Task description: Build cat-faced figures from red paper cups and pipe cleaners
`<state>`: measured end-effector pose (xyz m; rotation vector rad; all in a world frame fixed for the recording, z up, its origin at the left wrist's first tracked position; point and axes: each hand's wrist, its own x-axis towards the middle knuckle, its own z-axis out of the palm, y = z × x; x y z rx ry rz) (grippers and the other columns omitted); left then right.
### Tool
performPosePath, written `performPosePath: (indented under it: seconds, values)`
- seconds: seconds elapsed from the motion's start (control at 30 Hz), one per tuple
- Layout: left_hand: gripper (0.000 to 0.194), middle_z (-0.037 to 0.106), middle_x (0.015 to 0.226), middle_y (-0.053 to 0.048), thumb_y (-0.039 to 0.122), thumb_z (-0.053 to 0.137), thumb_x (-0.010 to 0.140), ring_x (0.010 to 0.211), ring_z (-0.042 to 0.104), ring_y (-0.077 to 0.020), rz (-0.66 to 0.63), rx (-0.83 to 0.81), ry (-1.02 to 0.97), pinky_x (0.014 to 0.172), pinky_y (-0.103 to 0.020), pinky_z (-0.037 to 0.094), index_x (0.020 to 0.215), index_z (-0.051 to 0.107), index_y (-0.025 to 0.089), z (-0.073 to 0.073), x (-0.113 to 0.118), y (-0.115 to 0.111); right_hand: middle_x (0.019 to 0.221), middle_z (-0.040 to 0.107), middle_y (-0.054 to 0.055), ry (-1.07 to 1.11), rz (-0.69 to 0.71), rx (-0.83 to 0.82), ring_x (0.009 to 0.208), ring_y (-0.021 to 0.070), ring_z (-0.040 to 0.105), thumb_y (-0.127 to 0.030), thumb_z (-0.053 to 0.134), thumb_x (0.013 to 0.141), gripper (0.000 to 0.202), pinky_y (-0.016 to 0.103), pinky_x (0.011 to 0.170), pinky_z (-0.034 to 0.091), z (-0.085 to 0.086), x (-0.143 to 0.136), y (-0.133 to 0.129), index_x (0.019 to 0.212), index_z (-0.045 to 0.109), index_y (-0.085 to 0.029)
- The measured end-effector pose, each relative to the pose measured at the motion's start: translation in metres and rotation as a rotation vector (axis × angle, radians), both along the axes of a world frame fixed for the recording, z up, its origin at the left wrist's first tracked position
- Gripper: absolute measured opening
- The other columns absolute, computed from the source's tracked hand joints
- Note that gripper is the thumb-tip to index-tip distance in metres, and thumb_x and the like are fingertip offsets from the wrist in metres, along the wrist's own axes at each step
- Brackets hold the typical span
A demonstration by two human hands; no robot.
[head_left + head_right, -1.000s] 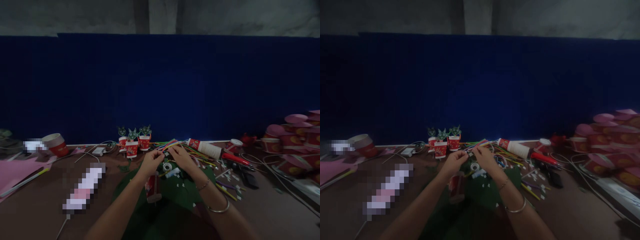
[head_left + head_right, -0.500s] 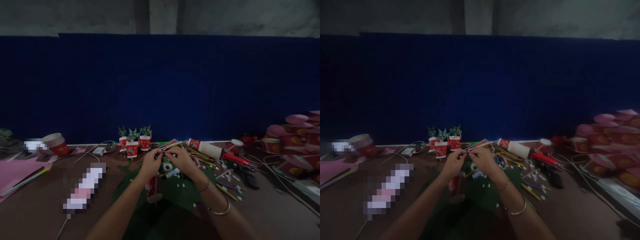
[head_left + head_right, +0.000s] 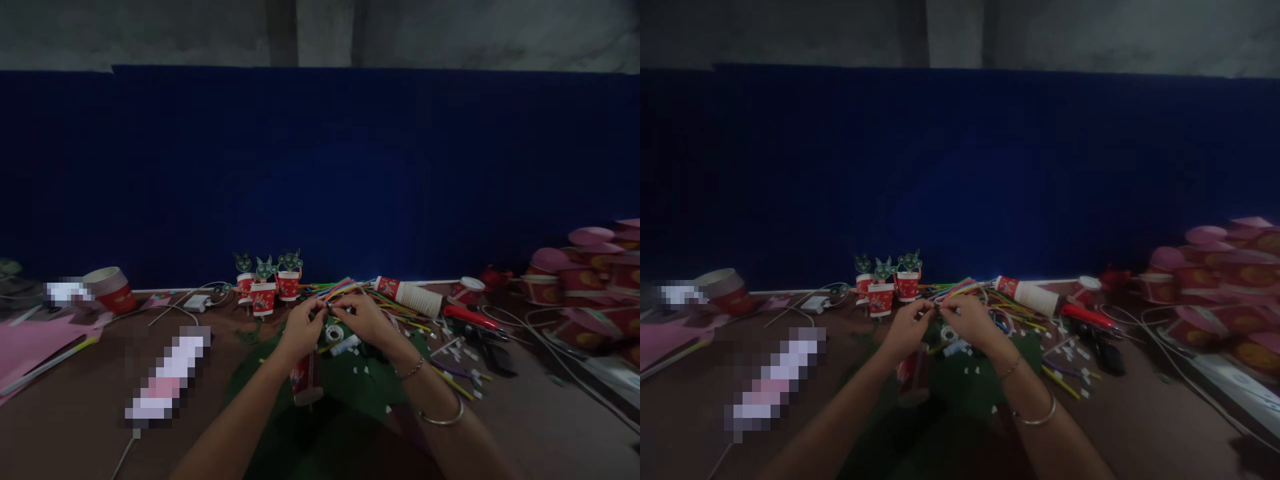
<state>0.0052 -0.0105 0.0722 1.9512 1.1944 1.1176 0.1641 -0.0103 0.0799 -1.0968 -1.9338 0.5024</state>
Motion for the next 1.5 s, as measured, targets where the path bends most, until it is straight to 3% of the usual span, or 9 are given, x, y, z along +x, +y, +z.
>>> performPosePath:
  seconds: [0.63, 0.97, 1.2, 1.33, 1.5]
  values:
    - [0.016, 0.057, 0.067, 0.000, 0.024, 0.045, 0.078, 0.058, 0.048, -0.0115, -0.007, 0.027, 0.011, 0.052, -0.020, 0.036, 0.074, 0.059, 0.016, 0.0026, 0.0009, -0.0017, 0.076, 0.070, 0.005, 0.027, 0.022, -0.066, 0.072, 0.0181, 0.062, -0.017, 0.051, 0.076, 0.019, 0.027, 0.065, 0.046, 0.0042, 0.0018, -0.0021, 0.074, 0.070, -0.016]
    - [0.015, 0.059, 0.066, 0.001, 0.021, 0.047, 0.076, 0.058, 0.050, -0.0115, 0.008, 0.073, -0.020, 0.052, -0.020, 0.037, 0.074, 0.061, 0.015, -0.0014, 0.0014, 0.0001, 0.073, 0.069, 0.004, -0.029, -0.028, 0.005, 0.068, 0.0161, 0.060, -0.014, 0.050, 0.075, 0.020, 0.024, 0.062, 0.043, 0.0027, -0.0015, -0.0016, 0.071, 0.069, -0.015]
    - [0.015, 0.059, 0.066, 0.001, 0.024, 0.047, 0.076, 0.058, 0.050, -0.0117, 0.017, 0.031, 0.000, 0.052, -0.020, 0.037, 0.074, 0.060, 0.016, 0.0008, 0.0008, -0.0001, 0.075, 0.070, 0.005, 0.013, 0.022, -0.080, 0.071, 0.0162, 0.061, -0.018, 0.051, 0.077, 0.020, 0.024, 0.065, 0.044, 0.0036, 0.0015, -0.0021, 0.075, 0.070, -0.014]
    - [0.017, 0.061, 0.069, 0.000, 0.024, 0.046, 0.077, 0.062, 0.052, -0.0127, -0.014, 0.022, 0.001, 0.055, -0.021, 0.039, 0.077, 0.061, 0.016, -0.0007, 0.0004, 0.0006, 0.075, 0.069, 0.004, -0.059, -0.046, -0.043, 0.069, 0.0155, 0.060, -0.017, 0.050, 0.076, 0.019, 0.023, 0.063, 0.042, 0.0056, -0.0006, -0.0045, 0.075, 0.069, -0.014]
    - [0.017, 0.060, 0.069, 0.001, 0.027, 0.046, 0.077, 0.063, 0.053, -0.0130, -0.011, 0.046, 0.069, 0.055, -0.022, 0.038, 0.075, 0.060, 0.017, -0.0025, -0.0044, 0.0047, 0.074, 0.068, 0.005, -0.269, -0.262, 0.022, 0.068, 0.0153, 0.059, -0.021, 0.047, 0.079, 0.021, 0.023, 0.065, 0.039, 0.0023, 0.0055, 0.0010, 0.073, 0.066, -0.015]
